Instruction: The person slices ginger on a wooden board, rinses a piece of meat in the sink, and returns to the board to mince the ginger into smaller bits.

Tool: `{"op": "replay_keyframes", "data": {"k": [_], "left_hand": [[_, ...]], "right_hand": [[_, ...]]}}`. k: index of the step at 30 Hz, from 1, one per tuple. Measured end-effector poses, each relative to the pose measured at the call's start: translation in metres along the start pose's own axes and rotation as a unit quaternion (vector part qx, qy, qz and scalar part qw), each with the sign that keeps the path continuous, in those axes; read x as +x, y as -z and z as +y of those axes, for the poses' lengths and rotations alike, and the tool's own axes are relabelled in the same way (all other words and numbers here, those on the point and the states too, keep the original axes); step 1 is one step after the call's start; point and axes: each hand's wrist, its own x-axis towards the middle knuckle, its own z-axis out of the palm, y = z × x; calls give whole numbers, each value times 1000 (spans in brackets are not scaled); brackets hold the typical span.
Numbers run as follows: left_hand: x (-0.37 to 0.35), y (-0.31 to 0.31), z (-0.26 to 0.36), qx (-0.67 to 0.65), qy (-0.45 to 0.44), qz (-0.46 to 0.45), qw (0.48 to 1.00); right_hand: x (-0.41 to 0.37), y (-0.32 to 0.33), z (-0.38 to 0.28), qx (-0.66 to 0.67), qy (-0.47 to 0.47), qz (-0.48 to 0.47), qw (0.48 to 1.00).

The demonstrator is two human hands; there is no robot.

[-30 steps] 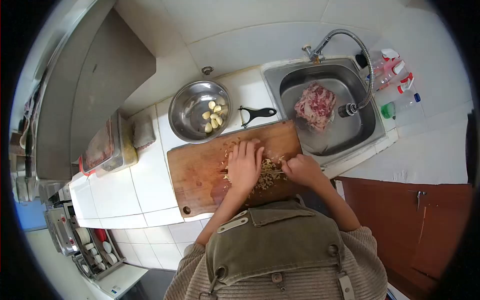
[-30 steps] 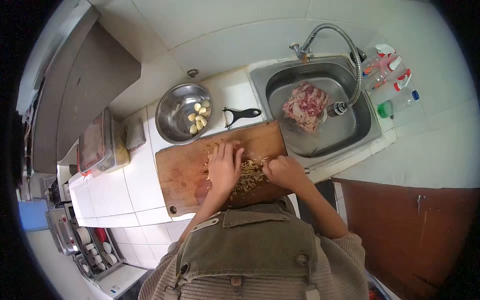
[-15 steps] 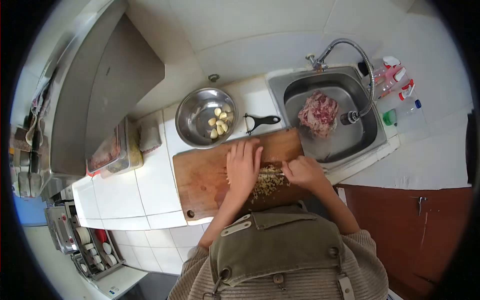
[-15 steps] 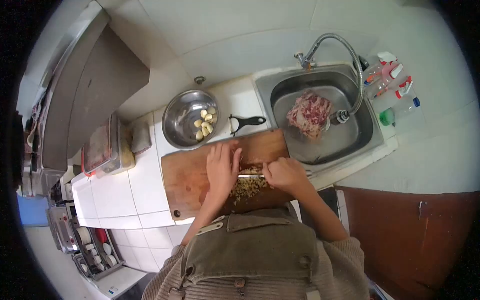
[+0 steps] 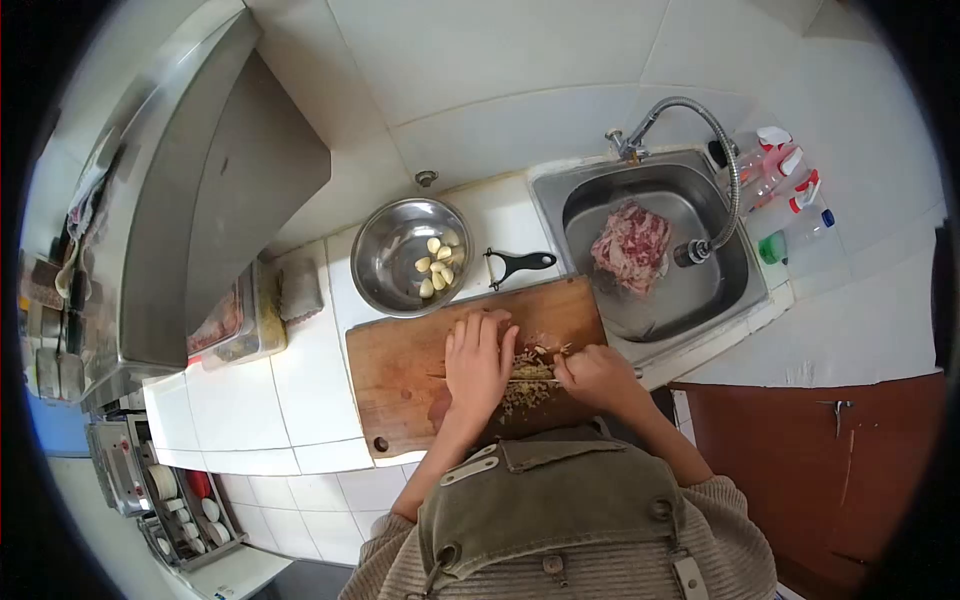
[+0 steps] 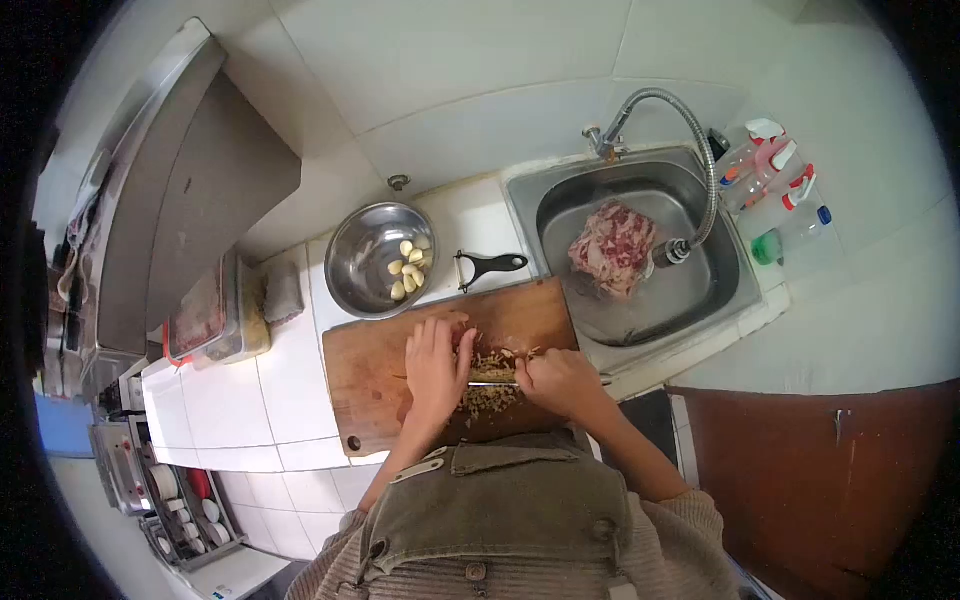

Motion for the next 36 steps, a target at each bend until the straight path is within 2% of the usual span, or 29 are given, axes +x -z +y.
{"op": "replay_keyframes", "data": {"k": [1,3,5,8,12,14,16,18,22,25,27,32,34,36], "left_hand": [[-6,-1,-1,7,4,-5,1000],[-9,-3,-5,-10,24,-33,999],[-7,4,0,-1,-5,-17,1000],[-10,21,11,-24,5,-11,1000],[-18,2,-2,23,16,-32,999],[-18,5,1,-3,-8,-9,1000],[-18,9,4,-8,3,-10,1000],[-20,9,4,-13,14,-12,1000],[-18,17,8,-10,-2,-10,1000],[-25,7,-1,0,6,-23,1000],[-27,5,-4,16,14,-36,999],[-21,20,6,-17,-2,11,1000],[-24,5,0,-18,9,2,1000],[-14,7,1,-15,17,0,1000]], "right_hand": [[-2,-5,1,4,-1,-5,1000],[-2,-15,2,19,-38,-79,996],[-6,-7,-4,10,-28,-66,997],[-11,-5,-9,6,-30,-66,997],[-11,-13,-11,9,-42,-69,997],[-12,-2,-11,2,-24,-58,998],[-11,-1,-11,-5,-8,-46,999],[-13,-11,-11,14,-52,-89,995],[-14,-10,-9,24,-21,-55,998],[-13,1,-19,26,-51,-107,993],[-14,-14,-18,29,-55,-78,995],[-14,-2,-20,5,-52,-82,995],[-19,-7,-19,-5,-57,-79,995],[-15,-17,-11,10,-25,-38,999]]}}
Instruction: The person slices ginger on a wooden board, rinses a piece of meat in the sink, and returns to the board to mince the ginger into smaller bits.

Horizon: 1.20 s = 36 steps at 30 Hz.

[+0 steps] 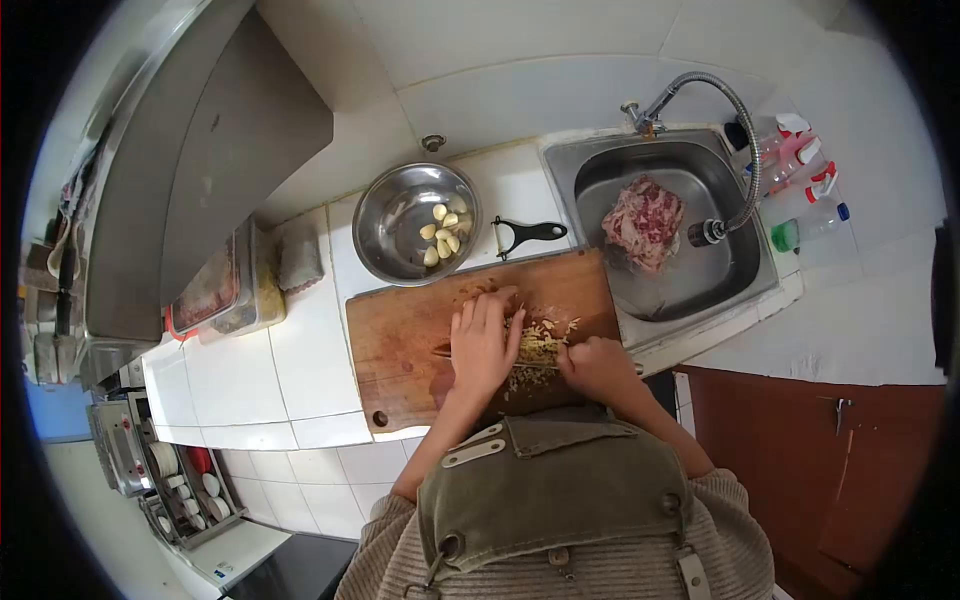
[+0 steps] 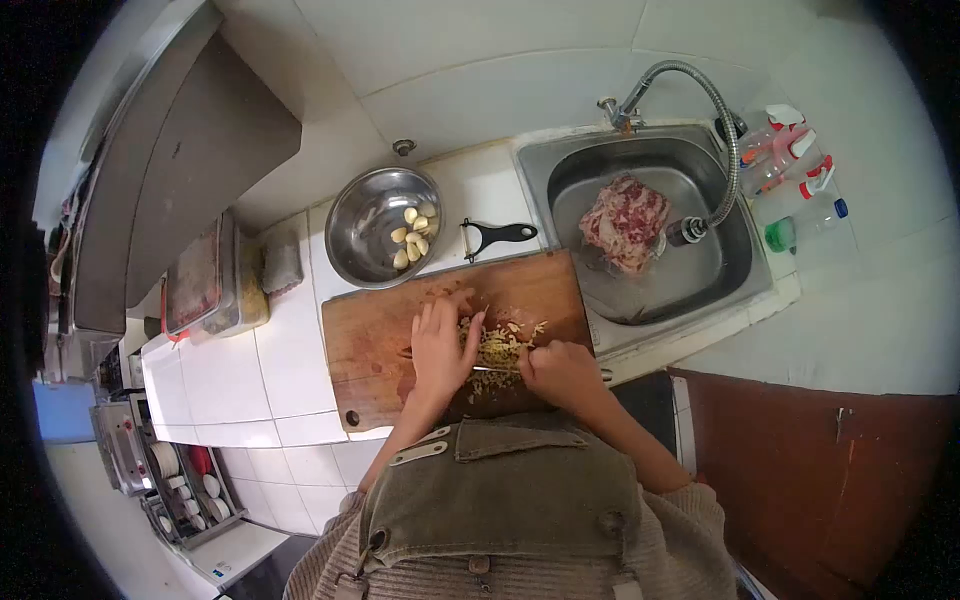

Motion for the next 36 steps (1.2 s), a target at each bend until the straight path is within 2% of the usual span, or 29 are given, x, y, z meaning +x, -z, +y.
{"op": "replay_keyframes", "data": {"k": [1,3,7,11,13,15,18,21,25,27,30,34,36], "left_hand": [[3,5,3,-13,-8,-4,1000],[8,7,5,-26,-14,-7,1000],[12,-9,-8,-12,-34,9,999],[16,6,1,-9,-39,14,999],[12,0,-4,-9,-33,12,999],[7,-1,-5,-7,-27,10,1000],[8,0,-2,-2,-42,9,999],[6,2,-2,-13,-19,-1,1000],[3,-8,-7,-6,-44,-9,999],[8,-7,-8,5,-66,-3,998],[0,-7,-9,-18,-10,-52,998],[6,4,-3,-15,-54,-31,998],[-4,3,-6,-6,-24,-37,999]], "right_hand": [[-1,1,3,0,-1,0,1000],[3,15,2,-14,42,64,997],[1,-17,15,-45,35,49,997],[10,18,-2,-55,58,46,996],[6,13,-3,-58,58,50,995],[6,-4,-1,-2,-5,50,999],[5,6,-3,-20,4,18,1000],[-1,3,-3,-9,-8,-6,1000],[-3,-1,-4,-9,-35,21,999],[-6,2,-4,-37,6,21,999],[-2,-1,-8,-7,-48,-22,999],[-1,8,-11,-29,-11,-8,999],[-6,5,-19,-27,-57,-29,998]]}}
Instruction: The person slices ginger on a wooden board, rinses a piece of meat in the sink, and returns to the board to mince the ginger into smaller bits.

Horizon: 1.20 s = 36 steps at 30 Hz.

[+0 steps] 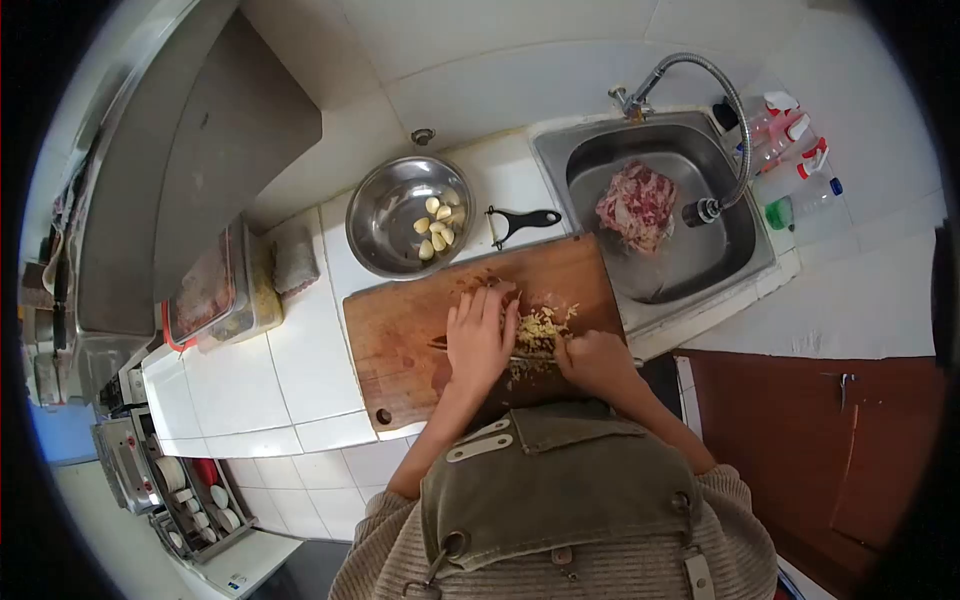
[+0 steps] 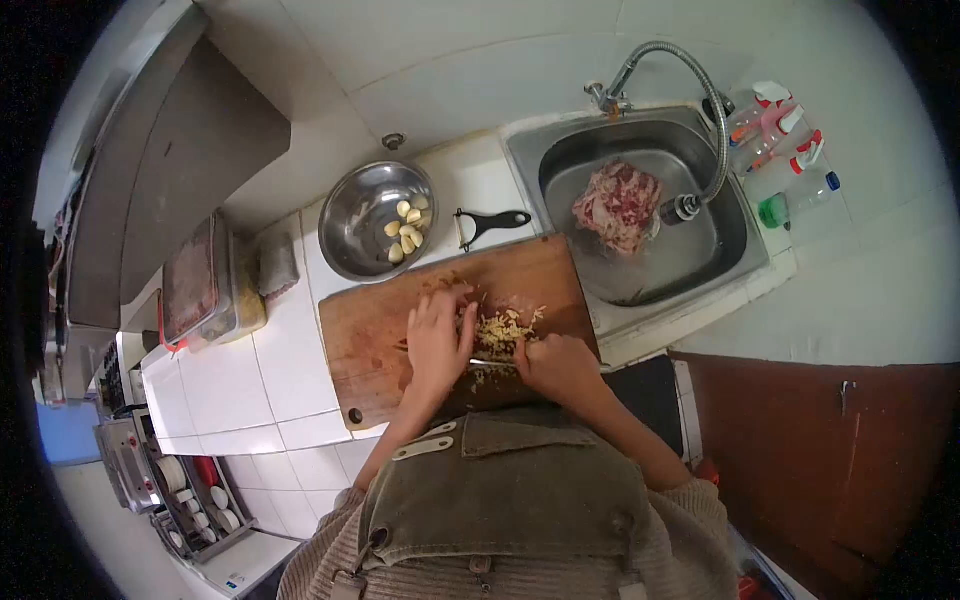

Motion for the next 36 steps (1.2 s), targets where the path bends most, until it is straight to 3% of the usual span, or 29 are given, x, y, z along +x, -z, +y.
{"op": "replay_keyframes", "data": {"k": [4,9,12,15,22,24,34,36], "left_hand": [[1,7,4,-21,-36,17,999],[-13,15,2,-27,-24,33,999],[-11,9,-1,-20,-31,11,999],[-15,21,3,-20,-23,41,999],[-16,13,-3,-17,7,16,1000],[-18,8,-5,-1,25,-7,1000],[-3,9,4,-22,-17,7,1000],[1,9,0,-33,-17,14,999]], "right_hand": [[0,6,-4,19,-2,6,1000],[-4,5,-14,16,-32,-101,994],[-5,4,-13,30,-22,-67,997],[-9,16,-17,29,-26,-95,995],[-8,6,-17,6,-26,-87,996],[-8,-1,-15,70,-40,-86,993],[0,7,-5,33,-49,-88,994],[-1,16,-2,37,-28,-53,998]]}}
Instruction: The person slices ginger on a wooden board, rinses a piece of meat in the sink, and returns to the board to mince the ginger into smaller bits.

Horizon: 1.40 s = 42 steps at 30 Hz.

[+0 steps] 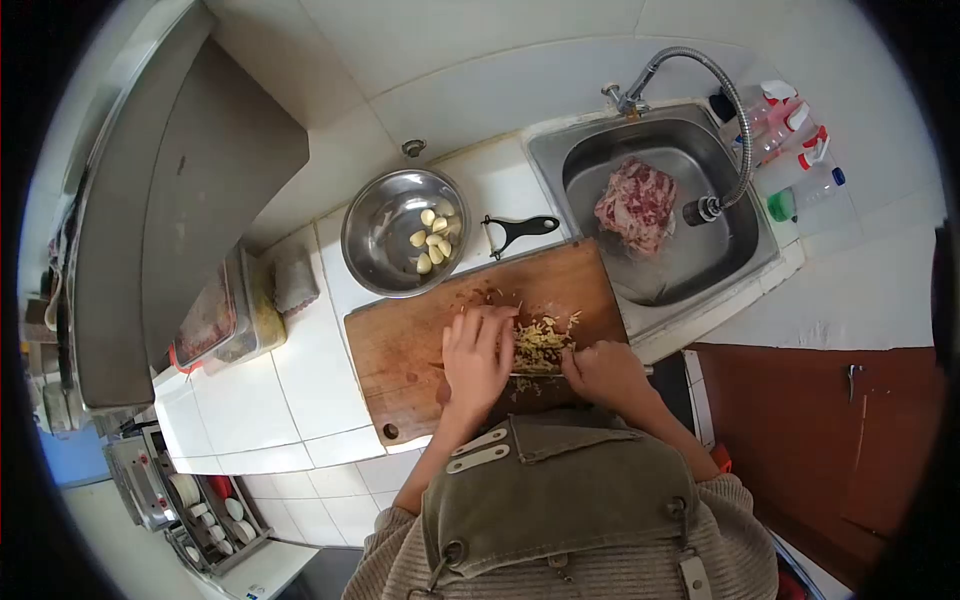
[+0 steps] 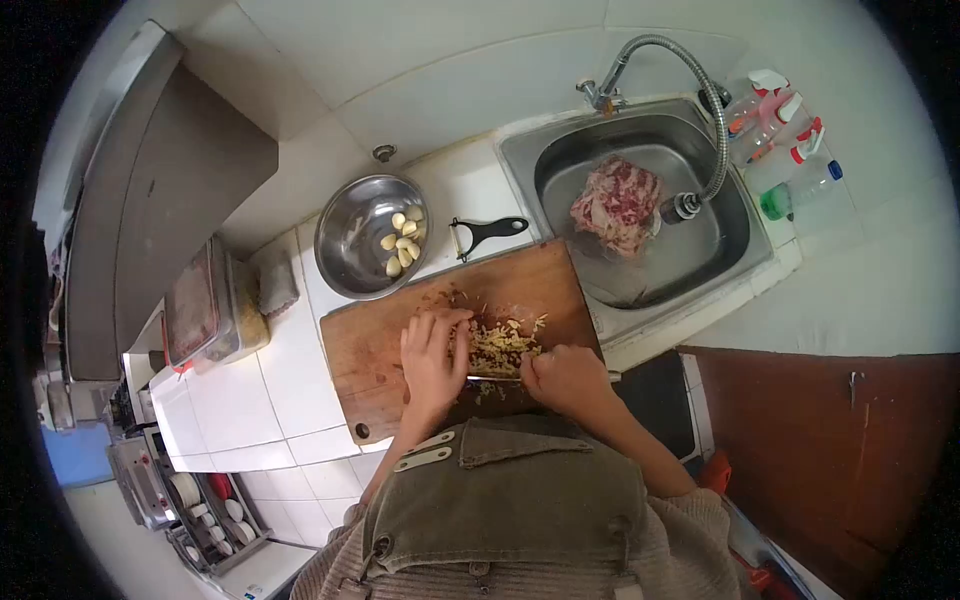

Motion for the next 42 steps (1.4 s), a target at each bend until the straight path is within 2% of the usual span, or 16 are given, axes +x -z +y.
{"op": "replay_keyframes", "data": {"k": [3,6,10,12,15,18,21,25,27,28,30,34,36,38,42], "left_hand": [[3,-8,-4,6,10,-7,1000],[12,0,5,2,-36,10,999],[13,-21,-7,17,4,-9,1000],[19,-11,0,6,-9,-2,1000],[24,-18,-6,2,-8,0,1000],[24,-14,-5,18,-13,3,1000],[28,-8,-3,14,-23,25,999],[24,-21,-18,27,3,24,999],[25,-13,-12,13,-12,22,1000],[24,-7,-9,9,-13,43,999],[22,-16,-19,20,0,39,999],[26,-2,-12,15,-6,50,999],[25,-5,-13,-1,-12,56,998],[24,-14,-18,52,19,20,998],[25,-12,-17,18,-6,50,999]], "right_hand": [[7,-15,9,-12,-2,-13,1000],[6,1,8,2,1,6,1000],[12,-11,15,0,-8,11,1000],[16,-11,20,-11,28,41,999],[18,5,15,-30,24,44,998],[28,-9,23,-21,52,51,997],[26,6,19,-23,59,57,996],[36,-14,22,-17,41,73,996],[35,-5,20,-23,58,17,998],[36,-3,18,-26,61,18,998],[31,-6,11,-31,50,74,996],[36,-5,10,-21,53,87,995],[32,2,8,-37,85,112,989],[37,-16,15,-28,71,92,993],[40,0,13,-22,51,77,995]]}}
